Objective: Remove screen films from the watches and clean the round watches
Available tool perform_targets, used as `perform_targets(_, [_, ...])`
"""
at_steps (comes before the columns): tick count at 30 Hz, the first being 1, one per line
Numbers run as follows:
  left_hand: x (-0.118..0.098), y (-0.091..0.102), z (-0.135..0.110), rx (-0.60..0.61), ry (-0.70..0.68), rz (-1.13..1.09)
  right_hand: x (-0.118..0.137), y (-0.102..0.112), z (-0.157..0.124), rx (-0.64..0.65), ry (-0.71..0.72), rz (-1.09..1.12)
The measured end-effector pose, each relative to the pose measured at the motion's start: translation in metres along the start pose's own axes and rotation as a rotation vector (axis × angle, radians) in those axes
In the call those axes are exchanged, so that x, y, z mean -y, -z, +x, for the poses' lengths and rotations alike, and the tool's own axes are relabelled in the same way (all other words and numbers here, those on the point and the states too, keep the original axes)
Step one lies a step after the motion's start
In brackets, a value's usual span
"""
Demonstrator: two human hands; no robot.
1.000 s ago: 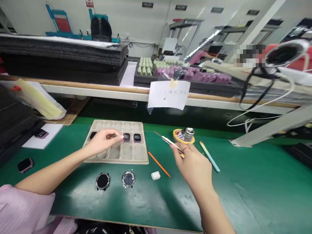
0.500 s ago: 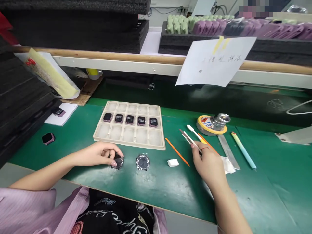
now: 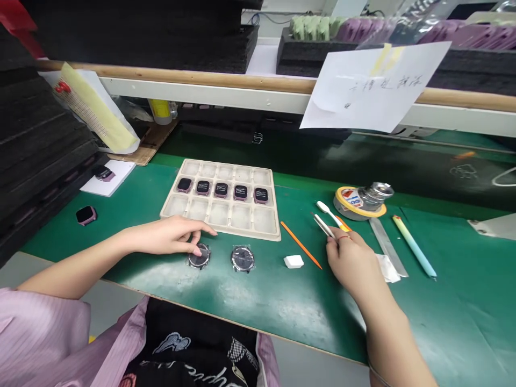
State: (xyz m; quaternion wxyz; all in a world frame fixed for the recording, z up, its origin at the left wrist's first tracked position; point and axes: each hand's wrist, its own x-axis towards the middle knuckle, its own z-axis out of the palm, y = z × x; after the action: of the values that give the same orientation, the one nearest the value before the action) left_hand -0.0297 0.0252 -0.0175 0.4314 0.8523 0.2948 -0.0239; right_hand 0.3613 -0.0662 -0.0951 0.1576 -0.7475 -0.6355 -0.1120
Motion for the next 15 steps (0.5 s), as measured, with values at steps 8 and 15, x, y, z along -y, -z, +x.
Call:
perform_targets(8, [-0.002, -0.005, 0.006, -0.073, -0.046, 0.252, 0.013, 0.008, 0.006, 0.017, 0.044, -0.102])
perform_targets(15, [-0.004, -0.017, -0.001, -0.152, 0.018, 0.378, 0.093, 0.043, -0.005, 0.148, 0.478, 0.263])
